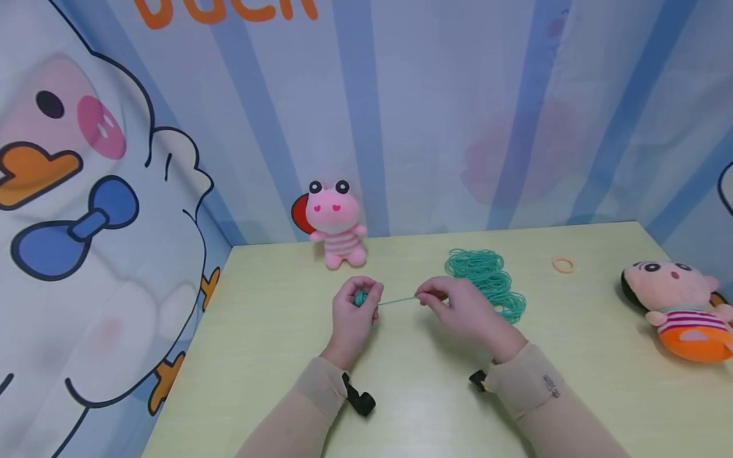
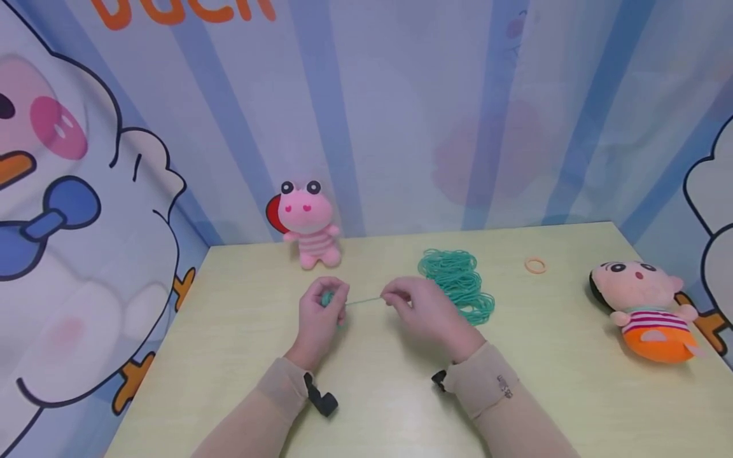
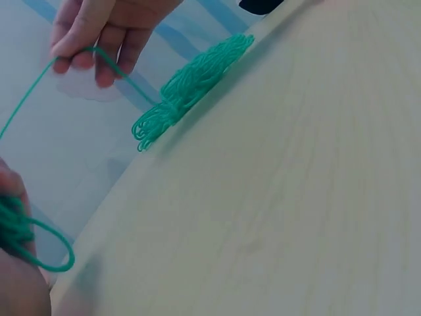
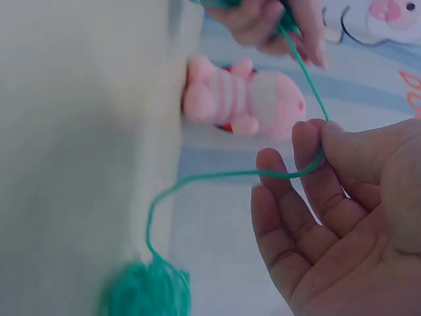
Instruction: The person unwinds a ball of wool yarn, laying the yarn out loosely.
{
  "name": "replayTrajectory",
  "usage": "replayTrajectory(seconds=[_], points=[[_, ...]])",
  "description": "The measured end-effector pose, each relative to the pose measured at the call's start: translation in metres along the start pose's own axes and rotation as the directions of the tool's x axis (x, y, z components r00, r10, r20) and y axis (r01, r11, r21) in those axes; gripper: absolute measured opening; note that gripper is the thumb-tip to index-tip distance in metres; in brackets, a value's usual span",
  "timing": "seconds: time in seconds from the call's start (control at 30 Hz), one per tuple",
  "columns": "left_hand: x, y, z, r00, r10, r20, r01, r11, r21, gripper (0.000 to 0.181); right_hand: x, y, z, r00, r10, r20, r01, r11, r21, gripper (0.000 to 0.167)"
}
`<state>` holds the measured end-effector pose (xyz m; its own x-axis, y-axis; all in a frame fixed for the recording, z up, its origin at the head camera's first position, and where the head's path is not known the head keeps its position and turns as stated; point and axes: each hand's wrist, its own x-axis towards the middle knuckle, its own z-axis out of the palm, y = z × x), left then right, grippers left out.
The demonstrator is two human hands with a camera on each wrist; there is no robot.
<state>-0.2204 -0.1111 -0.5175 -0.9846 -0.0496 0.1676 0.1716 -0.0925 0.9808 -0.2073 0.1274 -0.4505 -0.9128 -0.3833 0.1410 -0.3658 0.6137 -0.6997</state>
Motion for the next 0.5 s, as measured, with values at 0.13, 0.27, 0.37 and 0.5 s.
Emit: replayTrajectory(seconds=[0.13,0.27,0.37,0.5], points=[[0.000,0.002,0.000,0.999,-0.012,-0.046,0.013,1.000,0.009,0.016,-0.004,0.007,-0.024,0.997,0.049,-0.057,-0.049,0.999,0.004,0.019],[0.001,0.004,0.000,0.996,-0.029,-0.080,0.029,1.000,0.001,0.017,-0.007,0.019,-0.041,0.987,0.087,-0.135,-0.088,0.996,-0.001,0.024],[0.001,0.004,-0.001,0.994,-0.032,-0.102,0.031,0.999,-0.007,0.017,-0.009,0.028,-0.050,0.972,0.124,-0.199,-0.127,0.992,0.002,0.030],[0.002,0.004,-0.001,0.993,-0.018,-0.120,0.019,1.000,0.005,0.017,-0.010,0.039,-0.057,0.946,0.183,-0.266,-0.189,0.982,0.001,0.037]])
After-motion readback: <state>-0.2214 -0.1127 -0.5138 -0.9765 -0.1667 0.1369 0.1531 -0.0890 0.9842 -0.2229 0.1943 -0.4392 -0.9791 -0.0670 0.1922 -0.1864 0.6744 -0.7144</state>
